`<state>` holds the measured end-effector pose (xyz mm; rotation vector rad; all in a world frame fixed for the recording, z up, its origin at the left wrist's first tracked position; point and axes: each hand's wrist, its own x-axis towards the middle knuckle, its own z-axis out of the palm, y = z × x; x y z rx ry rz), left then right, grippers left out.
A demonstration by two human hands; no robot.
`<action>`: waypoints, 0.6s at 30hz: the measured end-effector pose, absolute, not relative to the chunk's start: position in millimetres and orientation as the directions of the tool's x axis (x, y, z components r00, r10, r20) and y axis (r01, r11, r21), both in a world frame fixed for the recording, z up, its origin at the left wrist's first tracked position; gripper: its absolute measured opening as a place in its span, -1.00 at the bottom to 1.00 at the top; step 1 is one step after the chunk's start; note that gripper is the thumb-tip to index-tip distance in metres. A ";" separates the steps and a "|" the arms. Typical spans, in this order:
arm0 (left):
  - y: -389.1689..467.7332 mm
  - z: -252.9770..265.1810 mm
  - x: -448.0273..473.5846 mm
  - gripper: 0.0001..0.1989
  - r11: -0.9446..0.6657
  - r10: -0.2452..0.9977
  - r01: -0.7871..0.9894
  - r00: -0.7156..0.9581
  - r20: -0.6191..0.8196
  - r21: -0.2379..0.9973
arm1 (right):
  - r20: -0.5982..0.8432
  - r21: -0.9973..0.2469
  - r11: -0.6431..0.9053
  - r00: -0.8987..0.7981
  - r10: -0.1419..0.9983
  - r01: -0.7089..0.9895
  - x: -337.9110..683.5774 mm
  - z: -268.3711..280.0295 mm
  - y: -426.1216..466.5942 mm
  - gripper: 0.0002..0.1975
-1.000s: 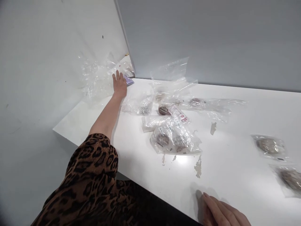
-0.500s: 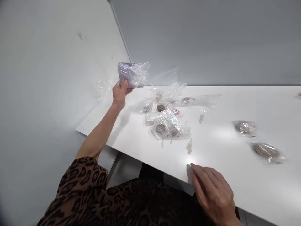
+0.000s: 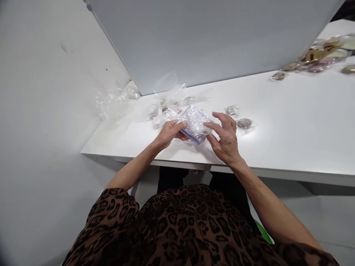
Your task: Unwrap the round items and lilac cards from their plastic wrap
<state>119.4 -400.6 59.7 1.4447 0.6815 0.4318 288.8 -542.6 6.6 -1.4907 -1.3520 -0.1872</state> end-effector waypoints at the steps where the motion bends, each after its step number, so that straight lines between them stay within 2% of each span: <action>1: -404.0 56.9 122.6 -0.39 0.111 0.626 0.150 0.758 -0.186 0.982 | 0.692 -0.614 0.210 0.390 0.608 0.761 292.5 6.4 -544.4 -0.77; 3: -409.7 50.7 128.8 -0.29 0.152 0.582 0.173 0.780 -0.229 0.973 | 0.631 -0.730 0.212 0.522 0.574 0.650 298.4 5.7 -547.0 -0.76; 6: -418.7 40.9 138.6 -0.18 0.229 0.507 0.174 0.818 -0.270 0.958 | 0.451 -0.889 0.228 0.680 0.578 0.397 306.2 5.7 -546.4 -0.67; 8: -425.7 36.6 145.0 -0.22 0.264 0.471 0.155 0.840 -0.268 0.952 | 0.348 -0.935 0.270 0.725 0.594 0.228 311.2 7.5 -544.5 -0.61; 11: -435.3 36.1 151.7 -0.40 0.303 0.476 0.108 0.843 -0.249 0.947 | 0.241 -0.945 0.326 0.733 0.636 0.028 317.8 12.3 -545.8 -0.55; 13: -439.9 38.0 153.5 -0.39 0.307 0.524 0.092 0.814 -0.249 0.947 | 0.208 -0.945 0.325 0.695 0.689 -0.039 321.5 15.6 -550.0 -0.53; 16: -443.5 38.2 154.5 -0.16 0.183 0.610 0.060 0.776 -0.161 0.981 | 0.225 -0.959 0.282 0.566 0.793 -0.014 326.0 19.5 -555.6 -0.56; 17: -443.9 36.8 155.3 -0.18 0.113 0.629 0.039 0.770 -0.101 0.993 | 0.244 -0.959 0.284 0.526 0.815 0.006 326.9 20.8 -556.1 -0.56; 18: -443.9 34.6 156.5 -0.28 0.041 0.644 0.021 0.764 -0.042 0.999 | 0.268 -0.954 0.298 0.498 0.824 0.021 327.2 22.1 -555.8 -0.56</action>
